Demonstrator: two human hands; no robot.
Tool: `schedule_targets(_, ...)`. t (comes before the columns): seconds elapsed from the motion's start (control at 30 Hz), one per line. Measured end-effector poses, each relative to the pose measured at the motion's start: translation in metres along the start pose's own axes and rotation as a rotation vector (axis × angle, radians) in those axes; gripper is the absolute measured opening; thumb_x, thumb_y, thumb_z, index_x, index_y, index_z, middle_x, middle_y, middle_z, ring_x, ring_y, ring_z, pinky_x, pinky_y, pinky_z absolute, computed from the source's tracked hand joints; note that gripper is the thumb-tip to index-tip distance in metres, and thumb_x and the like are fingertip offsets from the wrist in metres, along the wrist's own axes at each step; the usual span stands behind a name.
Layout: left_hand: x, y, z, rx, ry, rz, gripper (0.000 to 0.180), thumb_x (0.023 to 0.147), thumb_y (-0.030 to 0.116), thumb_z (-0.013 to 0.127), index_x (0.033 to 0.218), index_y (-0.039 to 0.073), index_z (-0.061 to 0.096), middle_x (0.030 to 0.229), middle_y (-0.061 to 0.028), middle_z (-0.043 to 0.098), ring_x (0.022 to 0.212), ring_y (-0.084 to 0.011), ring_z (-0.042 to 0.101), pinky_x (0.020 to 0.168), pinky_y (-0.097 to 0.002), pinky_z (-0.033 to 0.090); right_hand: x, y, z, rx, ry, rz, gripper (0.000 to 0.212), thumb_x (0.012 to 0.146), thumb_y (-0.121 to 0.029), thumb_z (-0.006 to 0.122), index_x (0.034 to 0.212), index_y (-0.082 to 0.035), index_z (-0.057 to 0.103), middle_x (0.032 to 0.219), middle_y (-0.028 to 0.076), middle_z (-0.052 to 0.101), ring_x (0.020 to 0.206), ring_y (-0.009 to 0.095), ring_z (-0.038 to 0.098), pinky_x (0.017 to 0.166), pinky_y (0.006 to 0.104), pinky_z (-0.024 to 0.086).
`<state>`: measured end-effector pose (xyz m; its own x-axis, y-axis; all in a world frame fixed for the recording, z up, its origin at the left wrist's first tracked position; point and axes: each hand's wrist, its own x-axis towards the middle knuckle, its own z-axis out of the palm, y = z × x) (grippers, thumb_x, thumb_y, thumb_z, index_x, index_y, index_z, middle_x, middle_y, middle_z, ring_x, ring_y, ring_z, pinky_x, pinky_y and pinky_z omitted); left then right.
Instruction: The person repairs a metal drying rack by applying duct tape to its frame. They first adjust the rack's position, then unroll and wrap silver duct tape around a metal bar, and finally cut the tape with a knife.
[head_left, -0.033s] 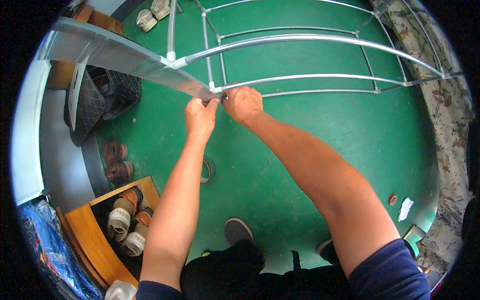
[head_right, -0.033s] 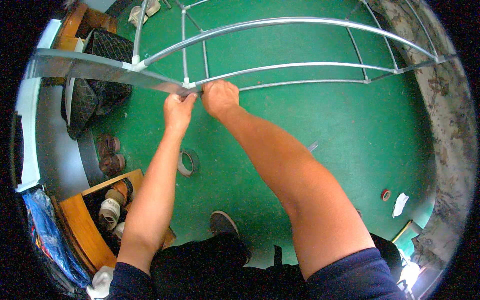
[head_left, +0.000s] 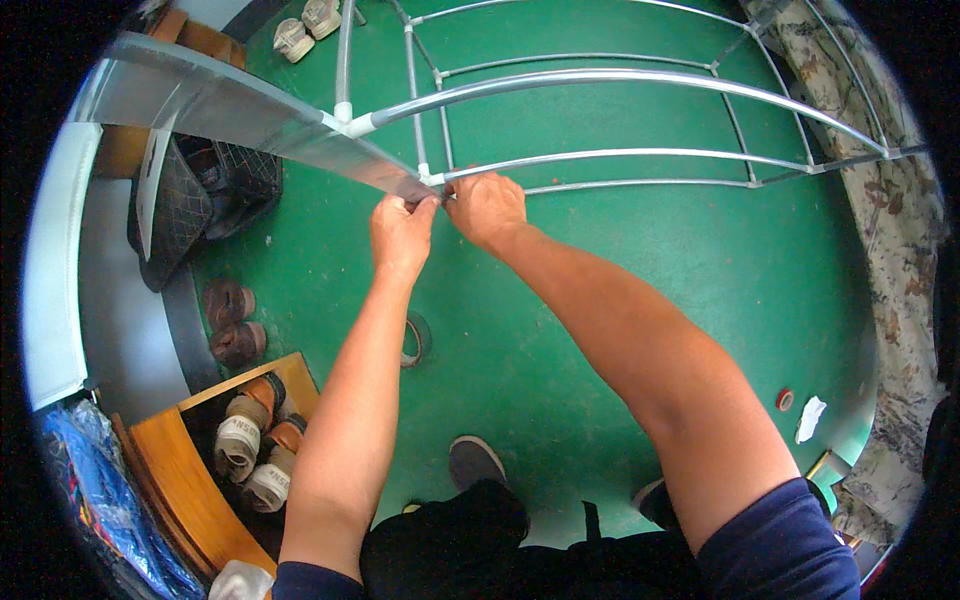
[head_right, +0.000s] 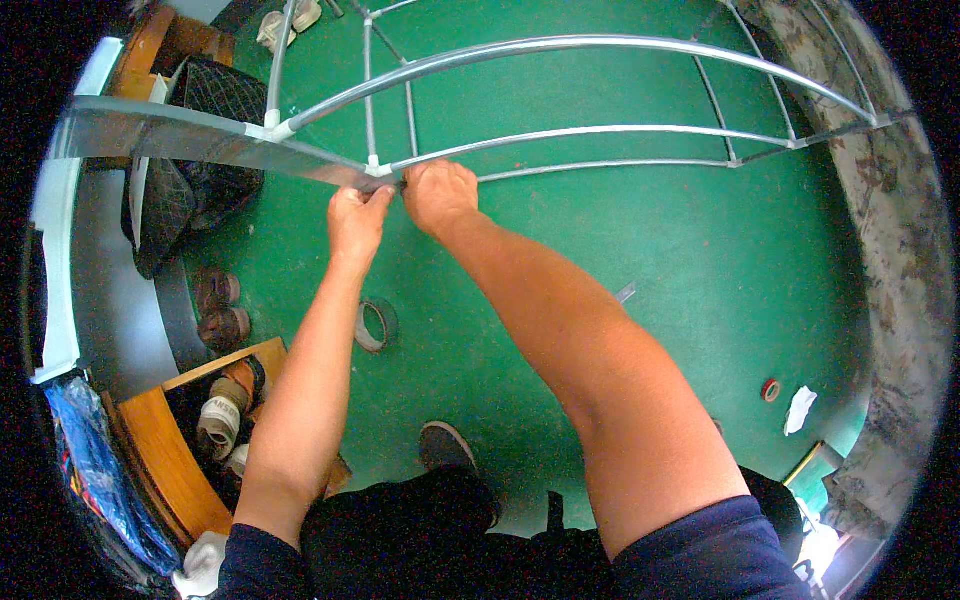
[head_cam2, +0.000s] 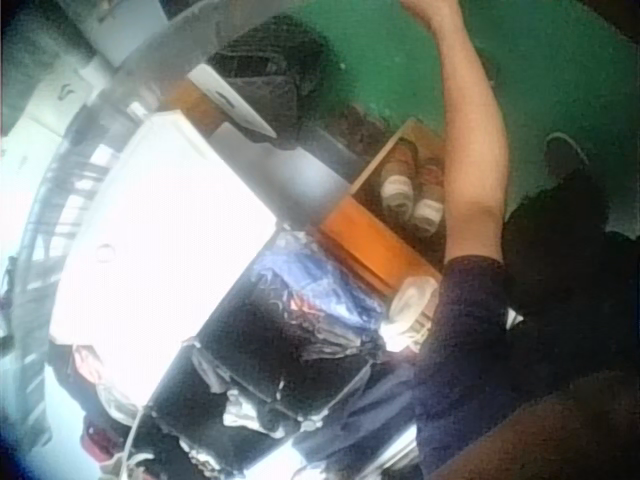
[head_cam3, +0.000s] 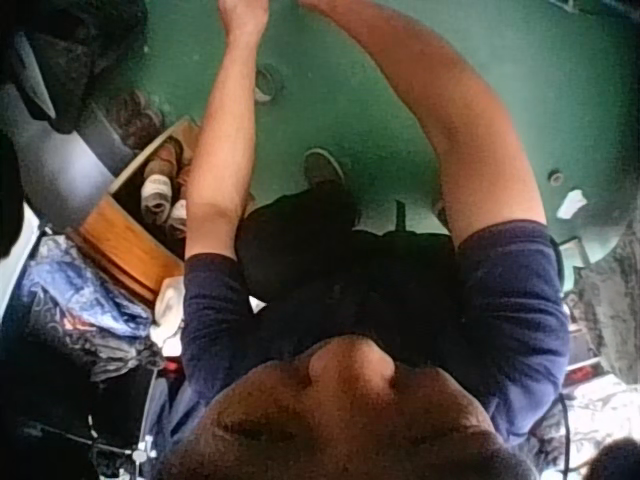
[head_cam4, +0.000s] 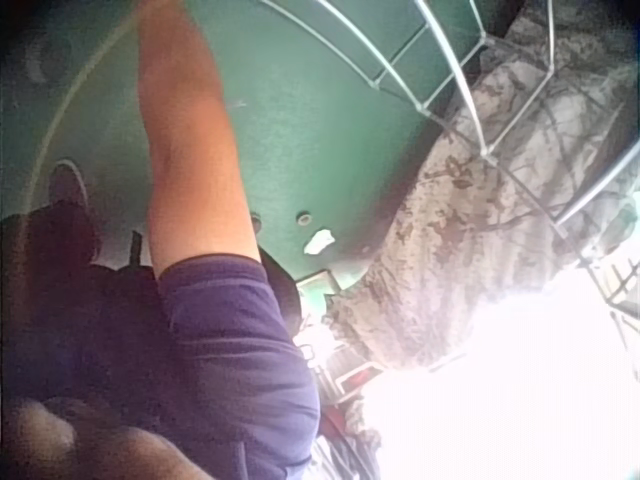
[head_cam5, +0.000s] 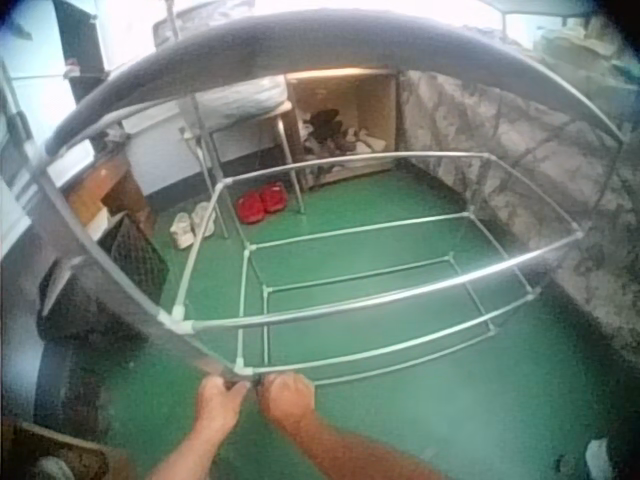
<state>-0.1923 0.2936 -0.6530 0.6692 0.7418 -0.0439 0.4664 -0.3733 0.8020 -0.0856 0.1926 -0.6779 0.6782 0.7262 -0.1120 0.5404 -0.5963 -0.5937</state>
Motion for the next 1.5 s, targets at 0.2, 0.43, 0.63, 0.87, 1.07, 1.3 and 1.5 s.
schedule_targets(0.2,-0.001,0.0,0.0,0.004,-0.019,-0.004,0.02,0.088,0.018,0.081,0.092,-0.002,0.079,0.077,-0.0064,0.075,0.068,-0.0118,0.064,0.063,-0.0343,0.049,0.004,0.001,0.005,-0.025,0.018,-0.02,0.021,0.091,-0.031,0.066,0.095,-0.017,0.081,0.101,0.018,0.078,0.097,0.037,0.076,0.086,0.0505,0.061)
schedule_targets(0.43,0.007,-0.007,0.0,-0.009,-0.083,-0.06,0.019,0.088,0.015,0.081,0.098,-0.001,0.08,0.089,-0.0082,0.08,0.076,-0.0126,0.07,0.07,-0.0326,0.054,0.006,0.002,0.002,-0.033,0.032,-0.072,0.021,0.09,-0.033,0.069,0.095,-0.017,0.08,0.099,0.017,0.078,0.097,0.037,0.077,0.084,0.0493,0.061)
schedule_targets(0.63,0.007,-0.012,0.008,-0.053,-0.081,-0.029,0.018,0.09,0.014,0.08,0.099,-0.001,0.08,0.088,-0.0066,0.079,0.078,-0.0116,0.07,0.071,-0.0305,0.054,0.0,0.011,-0.015,-0.125,-0.042,0.014,0.026,0.086,-0.038,0.077,0.1,-0.016,0.078,0.099,0.013,0.078,0.097,0.036,0.074,0.083,0.0494,0.059)
schedule_targets(0.87,0.012,-0.023,0.014,-0.106,-0.051,-0.02,0.017,0.089,0.014,0.081,0.101,0.001,0.078,0.09,-0.0053,0.078,0.079,-0.0116,0.07,0.072,-0.0299,0.054,-0.055,0.079,-0.056,-0.087,-0.214,-0.104,0.019,0.09,-0.025,0.066,0.1,-0.012,0.075,0.105,0.015,0.075,0.1,0.037,0.073,0.085,0.052,0.059)
schedule_targets(1.07,0.014,-0.033,0.012,-0.084,-0.055,0.016,0.017,0.089,0.014,0.081,0.101,0.002,0.078,0.09,-0.0039,0.077,0.078,-0.0104,0.068,0.07,-0.0288,0.052,-0.134,0.156,-0.122,-0.25,-0.379,-0.349,0.024,0.086,-0.018,0.077,0.108,-0.011,0.068,0.104,0.015,0.069,0.099,0.038,0.07,0.082,0.0503,0.058)
schedule_targets(1.3,0.022,-0.049,0.015,-0.109,-0.048,-0.023,0.018,0.088,0.016,0.082,0.098,0.002,0.077,0.089,-0.006,0.077,0.077,-0.0134,0.069,0.07,-0.0319,0.053,-0.184,0.194,-0.143,-0.484,-0.511,-0.581,0.034,0.079,-0.025,0.082,0.106,-0.013,0.065,0.106,0.009,0.061,0.104,0.031,0.062,0.083,0.0463,0.057)
schedule_targets(1.5,0.017,-0.033,0.014,-0.078,-0.027,0.033,0.029,0.083,0.025,0.085,0.095,0.0,0.077,0.084,-0.0117,0.077,0.074,-0.0204,0.071,0.069,-0.0383,0.055,-0.19,0.227,-0.126,-0.505,-0.513,-0.553,0.025,0.081,-0.024,0.079,0.096,-0.01,0.065,0.103,0.01,0.061,0.102,0.03,0.062,0.08,0.0459,0.057)
